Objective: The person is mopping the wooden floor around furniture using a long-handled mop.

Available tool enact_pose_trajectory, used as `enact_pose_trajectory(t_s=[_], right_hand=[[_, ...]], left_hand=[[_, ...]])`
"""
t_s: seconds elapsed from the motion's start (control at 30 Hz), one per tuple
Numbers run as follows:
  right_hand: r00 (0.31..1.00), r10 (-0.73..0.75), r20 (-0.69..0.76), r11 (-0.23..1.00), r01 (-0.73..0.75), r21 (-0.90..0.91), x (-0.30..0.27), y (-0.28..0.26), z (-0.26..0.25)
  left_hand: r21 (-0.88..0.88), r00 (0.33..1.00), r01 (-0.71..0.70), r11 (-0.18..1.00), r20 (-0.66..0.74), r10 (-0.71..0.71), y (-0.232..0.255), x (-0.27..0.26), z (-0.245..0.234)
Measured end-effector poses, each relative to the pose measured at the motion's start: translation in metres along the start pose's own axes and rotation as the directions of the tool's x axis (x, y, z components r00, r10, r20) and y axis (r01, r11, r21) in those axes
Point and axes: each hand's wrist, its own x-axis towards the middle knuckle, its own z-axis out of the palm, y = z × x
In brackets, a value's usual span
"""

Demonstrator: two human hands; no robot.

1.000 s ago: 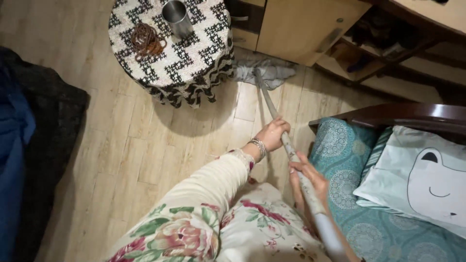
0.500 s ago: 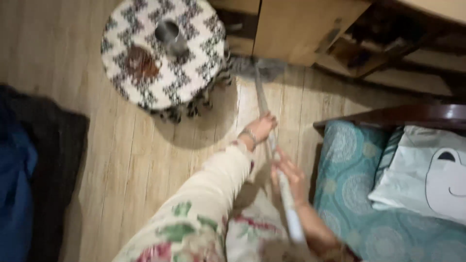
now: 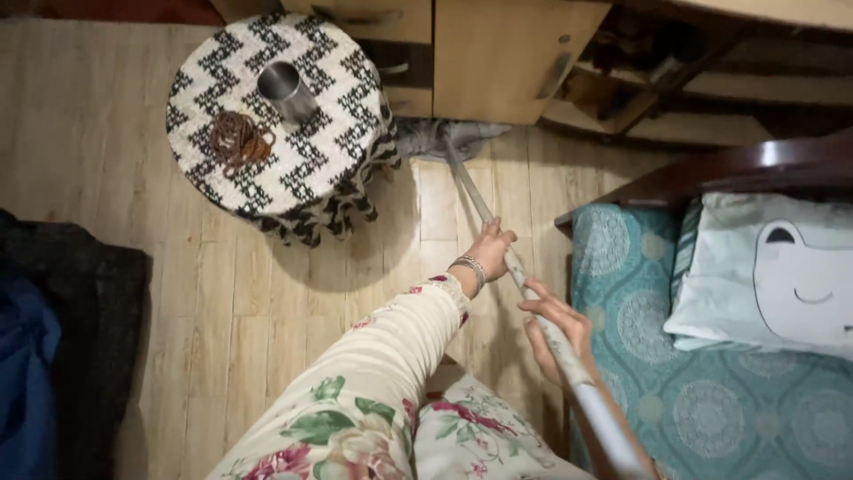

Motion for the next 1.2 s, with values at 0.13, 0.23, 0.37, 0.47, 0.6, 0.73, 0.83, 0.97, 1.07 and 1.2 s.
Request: enact_pose_trajectory(t_s=[0.13,0.23,0.37,0.47,0.6,0.73,0.83,0.97,1.07,1.2], right_hand=[[0.999,-0.036,-0.018,0.999,0.036,-0.004,-0.043,-0.002,-0.024],[0.999,-0.029,-0.044,0.999,0.028,-0.017,-0.081,0.003,-0.034],[0.992,-0.002,-0.128,0.998,0.009,0.056,-0.128,0.011,-0.054],[0.985,0.006,-0.174,0.996,0.010,0.090,-0.160,0.012,-0.069],[0.978,0.085,-0.193,0.996,-0.083,0.020,-0.197,-0.005,-0.089],[0.967,0.178,-0.184,0.984,-0.180,0.006,-0.237,-0.021,-0.097],[0.969,0.127,-0.211,0.992,-0.127,0.013,-0.263,-0.035,-0.102],[0.968,0.119,-0.219,0.991,-0.128,-0.027,-0.291,-0.048,-0.113],[0.961,0.144,-0.235,0.988,-0.155,-0.028,-0.306,-0.049,-0.108],[0.953,0.107,-0.284,0.994,-0.105,0.023,-0.318,-0.033,-0.092]], left_hand=[[-0.038,1.000,-0.012,0.999,0.019,0.013,0.036,-0.024,0.027],[0.101,0.996,-0.057,0.993,0.070,0.050,0.064,-0.051,0.039],[0.092,0.994,-0.081,0.992,0.074,0.074,0.105,-0.078,0.057],[0.046,0.994,-0.082,0.996,0.081,0.078,0.133,-0.098,0.070],[0.056,0.989,-0.046,0.997,0.141,0.038,0.165,-0.127,0.084],[0.126,0.977,-0.140,0.982,0.177,0.117,0.181,-0.164,0.087],[0.096,0.969,-0.242,0.966,0.080,0.235,0.192,-0.185,0.078],[0.140,0.926,-0.321,0.936,0.254,0.280,0.195,-0.195,0.092],[0.067,0.906,-0.396,0.916,0.190,0.378,0.170,-0.191,0.132],[0.067,0.936,-0.340,0.938,0.119,0.331,0.142,-0.179,0.156]])
